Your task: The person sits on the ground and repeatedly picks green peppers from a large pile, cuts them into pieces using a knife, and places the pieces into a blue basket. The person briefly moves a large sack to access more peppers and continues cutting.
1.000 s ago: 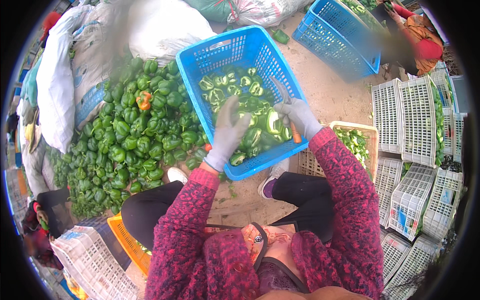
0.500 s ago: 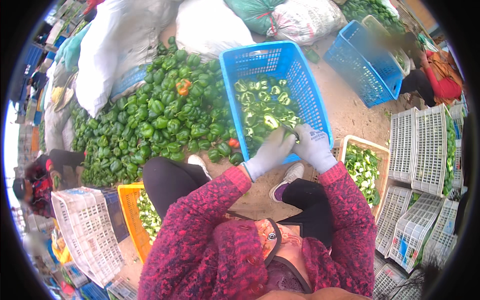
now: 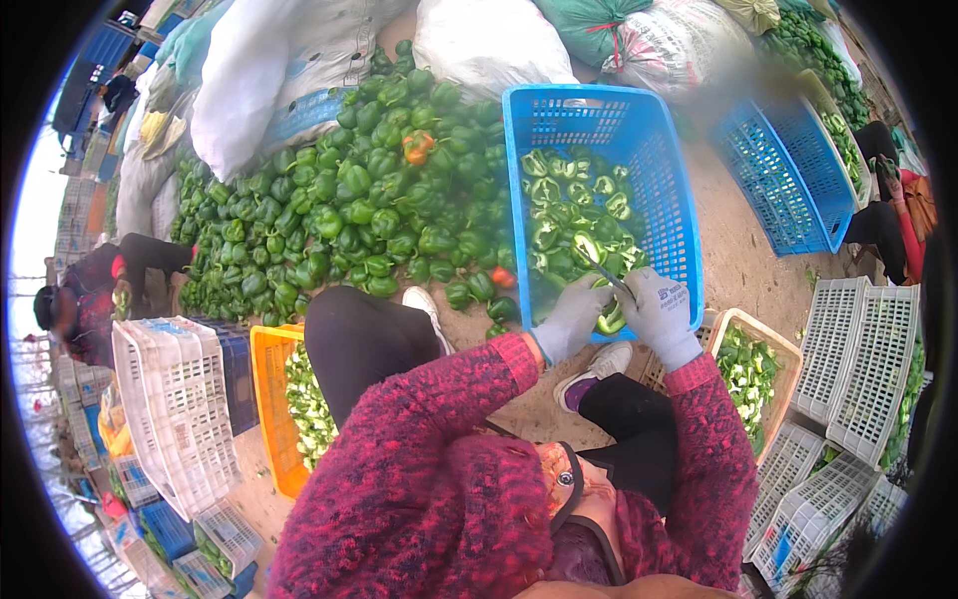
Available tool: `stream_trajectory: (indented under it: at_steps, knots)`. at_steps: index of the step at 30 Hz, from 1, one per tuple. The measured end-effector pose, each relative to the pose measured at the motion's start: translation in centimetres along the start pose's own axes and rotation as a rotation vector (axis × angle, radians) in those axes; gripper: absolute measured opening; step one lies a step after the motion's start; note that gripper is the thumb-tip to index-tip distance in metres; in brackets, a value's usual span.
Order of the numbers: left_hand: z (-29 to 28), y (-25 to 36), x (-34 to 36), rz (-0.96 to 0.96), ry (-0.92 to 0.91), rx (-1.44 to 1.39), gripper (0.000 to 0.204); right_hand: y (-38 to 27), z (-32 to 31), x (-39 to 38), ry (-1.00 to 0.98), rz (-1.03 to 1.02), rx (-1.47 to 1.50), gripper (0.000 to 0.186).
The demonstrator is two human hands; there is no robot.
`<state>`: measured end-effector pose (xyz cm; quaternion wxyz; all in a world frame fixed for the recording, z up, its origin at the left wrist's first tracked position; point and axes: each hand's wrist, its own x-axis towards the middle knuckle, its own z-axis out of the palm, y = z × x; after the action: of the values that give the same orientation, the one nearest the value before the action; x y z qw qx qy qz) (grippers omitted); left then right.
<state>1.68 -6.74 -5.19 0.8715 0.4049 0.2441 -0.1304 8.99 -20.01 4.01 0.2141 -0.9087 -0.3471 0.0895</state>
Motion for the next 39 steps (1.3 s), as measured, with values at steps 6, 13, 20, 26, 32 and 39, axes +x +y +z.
stream_trajectory:
  at_steps: [6,13,20,26,32,39]
  knots:
    - [-1.3,-1.4,5.9,0.154,0.169,0.297,0.046,-0.6,-3.1,-1.9,0.451,-0.051,0.141,0.019]
    - [-13.2,8.7,3.4,0.940,0.669,0.915,0.043,18.9,-11.9,-20.5,-0.025,0.756,-0.330,0.046]
    - [-30.4,8.2,4.4,-0.010,1.118,0.957,0.077,19.6,-9.5,-30.2,0.584,1.161,0.535,0.034]
    - [-33.8,6.7,8.8,-0.005,1.214,1.044,0.051,5.8,-13.5,-18.7,0.471,0.913,0.477,0.038]
    - [-34.6,4.2,7.2,0.246,1.274,0.369,0.029,-1.0,-8.3,-5.4,0.305,0.556,0.534,0.039]
    - [-23.3,10.4,4.0,0.609,0.386,-0.077,0.023,-9.1,0.1,3.2,-0.051,0.499,0.971,0.031]
